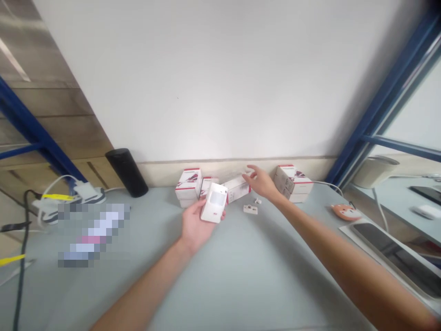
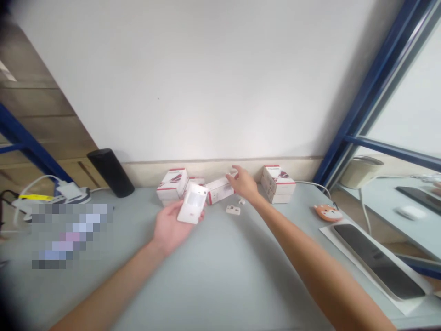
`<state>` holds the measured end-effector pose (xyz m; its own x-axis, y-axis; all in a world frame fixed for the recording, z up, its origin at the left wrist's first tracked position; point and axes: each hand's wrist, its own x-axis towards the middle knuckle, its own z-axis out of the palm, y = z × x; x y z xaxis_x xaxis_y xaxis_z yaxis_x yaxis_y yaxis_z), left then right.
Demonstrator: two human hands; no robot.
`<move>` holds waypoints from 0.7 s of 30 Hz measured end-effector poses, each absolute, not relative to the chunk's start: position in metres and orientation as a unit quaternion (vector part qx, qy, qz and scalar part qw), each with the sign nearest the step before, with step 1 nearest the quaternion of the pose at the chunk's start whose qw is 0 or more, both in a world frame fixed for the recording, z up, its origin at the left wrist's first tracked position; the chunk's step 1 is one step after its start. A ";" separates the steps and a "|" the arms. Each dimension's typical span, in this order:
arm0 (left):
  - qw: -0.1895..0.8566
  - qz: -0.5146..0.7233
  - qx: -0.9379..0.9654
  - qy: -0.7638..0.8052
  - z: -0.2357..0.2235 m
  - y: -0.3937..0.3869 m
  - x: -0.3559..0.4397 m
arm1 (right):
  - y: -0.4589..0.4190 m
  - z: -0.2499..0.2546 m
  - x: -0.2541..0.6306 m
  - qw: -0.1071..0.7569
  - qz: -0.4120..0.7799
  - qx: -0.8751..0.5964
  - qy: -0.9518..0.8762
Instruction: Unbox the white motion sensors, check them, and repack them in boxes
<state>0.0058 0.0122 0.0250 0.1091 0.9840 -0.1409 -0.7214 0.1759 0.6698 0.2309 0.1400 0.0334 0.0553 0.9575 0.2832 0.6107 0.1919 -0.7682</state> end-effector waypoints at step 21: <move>0.767 0.535 0.202 0.290 0.012 -0.006 0.015 | 0.089 0.023 0.266 0.533 0.304 -0.514 -0.599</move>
<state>0.0148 -0.0056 0.0124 0.2591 0.9385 -0.2282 -0.7045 0.3453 0.6200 0.2656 0.0895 0.0228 0.0976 0.9401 0.3267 0.2920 0.2868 -0.9124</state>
